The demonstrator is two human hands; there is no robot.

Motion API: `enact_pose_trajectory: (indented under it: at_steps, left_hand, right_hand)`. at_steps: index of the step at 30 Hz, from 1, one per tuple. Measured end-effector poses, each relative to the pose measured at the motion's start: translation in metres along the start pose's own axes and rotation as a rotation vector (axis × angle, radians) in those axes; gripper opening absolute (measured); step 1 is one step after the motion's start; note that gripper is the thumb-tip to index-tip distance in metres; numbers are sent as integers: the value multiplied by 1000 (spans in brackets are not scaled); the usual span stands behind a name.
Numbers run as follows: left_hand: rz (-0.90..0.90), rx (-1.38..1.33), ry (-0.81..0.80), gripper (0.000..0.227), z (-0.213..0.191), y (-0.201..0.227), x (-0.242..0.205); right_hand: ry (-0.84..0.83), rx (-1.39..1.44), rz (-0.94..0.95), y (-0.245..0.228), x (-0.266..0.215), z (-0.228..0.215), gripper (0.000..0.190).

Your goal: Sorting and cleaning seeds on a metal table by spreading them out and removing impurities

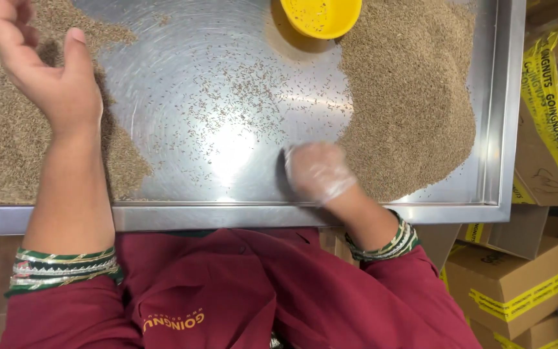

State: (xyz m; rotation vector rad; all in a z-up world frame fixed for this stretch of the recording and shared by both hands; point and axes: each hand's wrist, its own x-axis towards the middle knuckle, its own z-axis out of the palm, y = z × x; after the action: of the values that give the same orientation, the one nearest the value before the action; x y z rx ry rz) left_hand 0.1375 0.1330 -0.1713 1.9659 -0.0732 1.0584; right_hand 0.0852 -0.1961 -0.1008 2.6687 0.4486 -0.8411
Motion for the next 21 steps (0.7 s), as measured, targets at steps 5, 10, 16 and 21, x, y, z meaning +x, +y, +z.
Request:
enact_pose_trajectory:
  at_steps: [5, 10, 16, 21]
  left_hand:
    - [-296, -342, 31, 56, 16, -12, -6]
    - [-441, -487, 60, 25, 14, -20, -9]
    - [-433, -514, -12, 37, 16, -17, -14]
    - [-479, -521, -67, 45, 21, -9, -14]
  right_hand:
    - [54, 1499, -698, -50, 47, 121, 48]
    - [833, 414, -820, -40, 61, 91, 38]
    - [503, 283, -926, -44, 58, 70, 31]
    - [681, 444, -1019, -38, 59, 59, 29]
